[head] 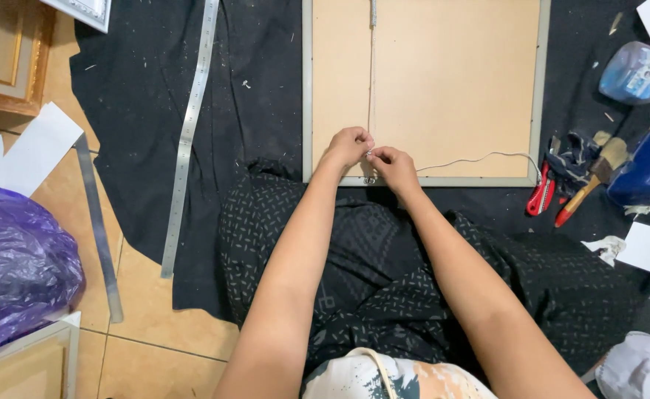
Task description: Attaching a hanging wire to the back of a picture frame by threading it through eyelets and twisting the ends.
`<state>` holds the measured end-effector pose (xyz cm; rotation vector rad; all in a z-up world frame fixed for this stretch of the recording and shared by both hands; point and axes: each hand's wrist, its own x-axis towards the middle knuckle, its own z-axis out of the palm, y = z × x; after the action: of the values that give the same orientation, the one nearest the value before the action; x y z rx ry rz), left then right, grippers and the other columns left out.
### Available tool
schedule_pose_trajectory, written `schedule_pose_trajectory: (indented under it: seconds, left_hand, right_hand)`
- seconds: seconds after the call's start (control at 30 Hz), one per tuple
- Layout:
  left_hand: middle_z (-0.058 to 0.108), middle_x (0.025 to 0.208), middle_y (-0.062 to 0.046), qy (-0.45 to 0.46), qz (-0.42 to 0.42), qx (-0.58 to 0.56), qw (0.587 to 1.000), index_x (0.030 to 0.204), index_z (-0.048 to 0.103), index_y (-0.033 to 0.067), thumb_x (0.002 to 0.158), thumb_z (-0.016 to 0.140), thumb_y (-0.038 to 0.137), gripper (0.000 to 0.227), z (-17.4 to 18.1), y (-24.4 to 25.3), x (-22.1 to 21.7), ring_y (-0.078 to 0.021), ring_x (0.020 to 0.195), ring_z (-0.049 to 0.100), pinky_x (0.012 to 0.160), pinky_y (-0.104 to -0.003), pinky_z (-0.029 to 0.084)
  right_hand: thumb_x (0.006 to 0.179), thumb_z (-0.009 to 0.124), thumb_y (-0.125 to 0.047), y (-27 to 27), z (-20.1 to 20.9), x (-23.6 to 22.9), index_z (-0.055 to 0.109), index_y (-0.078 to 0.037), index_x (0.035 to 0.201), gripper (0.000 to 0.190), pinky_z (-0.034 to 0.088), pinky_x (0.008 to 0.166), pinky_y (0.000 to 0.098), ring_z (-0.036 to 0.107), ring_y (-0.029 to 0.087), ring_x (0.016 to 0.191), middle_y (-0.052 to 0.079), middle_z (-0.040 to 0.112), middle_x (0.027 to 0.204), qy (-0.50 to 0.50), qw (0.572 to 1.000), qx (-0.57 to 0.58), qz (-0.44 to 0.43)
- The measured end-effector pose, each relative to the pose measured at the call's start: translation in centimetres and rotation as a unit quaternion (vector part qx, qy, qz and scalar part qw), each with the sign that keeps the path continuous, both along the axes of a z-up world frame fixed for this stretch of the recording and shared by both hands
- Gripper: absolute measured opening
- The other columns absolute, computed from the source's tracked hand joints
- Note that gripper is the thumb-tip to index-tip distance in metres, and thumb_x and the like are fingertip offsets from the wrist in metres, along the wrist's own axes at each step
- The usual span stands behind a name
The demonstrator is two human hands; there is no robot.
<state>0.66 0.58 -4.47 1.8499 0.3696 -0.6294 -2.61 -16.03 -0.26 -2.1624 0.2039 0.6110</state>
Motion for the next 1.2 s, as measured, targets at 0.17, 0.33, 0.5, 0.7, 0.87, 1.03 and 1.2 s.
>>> schedule_pose_trajectory:
  seconds: [0.17, 0.33, 0.5, 0.7, 0.87, 1.03, 1.2]
  left_hand:
    - [0.078, 0.096, -0.004, 0.000, 0.005, 0.013, 1.000, 0.097, 0.080, 0.0219, 0.088, 0.072, 0.027, 0.013, 0.2, -0.5, -0.3, -0.0238, 0.099, 0.073, 0.092, -0.037, 0.057]
    - [0.072, 0.067, -0.003, 0.012, 0.044, -0.034, 0.998, 0.090, 0.077, 0.0122, 0.084, 0.069, 0.014, 0.010, 1.5, -0.4, 0.1, -0.0128, 0.059, 0.070, 0.057, -0.025, 0.061]
    - [0.074, 0.069, -0.003, 0.009, 0.046, -0.023, 0.999, 0.092, 0.076, 0.0122, 0.086, 0.070, 0.014, 0.009, -1.0, -0.6, 0.5, -0.0124, 0.059, 0.072, 0.056, -0.025, 0.062]
    - [0.075, 0.071, -0.005, 0.019, 0.050, -0.035, 0.998, 0.093, 0.076, 0.0115, 0.087, 0.070, 0.013, 0.008, -0.6, -0.4, 0.3, -0.0124, 0.060, 0.074, 0.058, -0.023, 0.063]
    - [0.076, 0.074, -0.009, 0.020, 0.036, -0.053, 0.998, 0.094, 0.075, 0.0084, 0.089, 0.069, 0.010, 0.009, 0.7, 0.1, 0.3, -0.0156, 0.064, 0.076, 0.060, -0.026, 0.064]
    - [0.076, 0.083, -0.010, -0.017, 0.005, -0.006, 1.000, 0.097, 0.077, 0.0122, 0.089, 0.070, 0.013, 0.010, -1.5, 0.0, 0.3, -0.0228, 0.079, 0.075, 0.073, -0.033, 0.062]
    - [0.078, 0.099, -0.010, -0.050, -0.042, 0.051, 0.997, 0.100, 0.078, 0.0181, 0.090, 0.071, 0.021, 0.012, -2.9, -0.1, 0.4, -0.0312, 0.105, 0.073, 0.094, -0.042, 0.057]
  right_hand:
    - [0.092, 0.075, -0.029, 0.4, -0.2, -0.1, 0.079, -0.019, 0.103, 0.016, 0.054, 0.082, 0.0327, 0.065, 0.012, 0.087, 0.001, 0.074, 0.083, -0.005, 0.994, 0.079, -0.076]
    - [0.094, 0.075, -0.031, -0.2, -0.8, 0.3, 0.079, -0.020, 0.104, 0.016, 0.052, 0.081, 0.0311, 0.064, 0.012, 0.086, 0.000, 0.073, 0.084, -0.018, 0.994, 0.086, -0.063]
    - [0.099, 0.072, -0.030, -0.1, 0.7, 0.6, 0.078, -0.020, 0.108, 0.015, 0.054, 0.090, 0.0381, 0.070, 0.022, 0.098, 0.004, 0.076, 0.095, -0.060, 0.998, 0.017, 0.006]
    - [0.097, 0.074, -0.035, 1.1, 2.7, 0.2, 0.068, -0.022, 0.098, 0.015, 0.049, 0.093, 0.0432, 0.059, 0.025, 0.102, -0.004, 0.061, 0.093, -0.231, 0.955, -0.168, 0.080]
    - [0.097, 0.075, -0.031, 1.2, 2.1, 0.1, 0.068, -0.020, 0.094, 0.014, 0.047, 0.091, 0.0439, 0.060, 0.029, 0.097, 0.000, 0.064, 0.085, -0.181, 0.977, -0.103, 0.035]
    - [0.098, 0.071, -0.034, 1.4, 0.5, -0.3, 0.077, -0.025, 0.103, 0.012, 0.051, 0.082, 0.0341, 0.064, 0.017, 0.088, -0.001, 0.075, 0.084, -0.028, 0.998, 0.018, -0.059]
    - [0.090, 0.069, -0.032, 2.0, 0.2, 0.2, 0.080, -0.025, 0.102, 0.018, 0.047, 0.069, 0.0197, 0.059, 0.005, 0.076, -0.007, 0.068, 0.074, 0.078, 0.979, 0.114, -0.148]
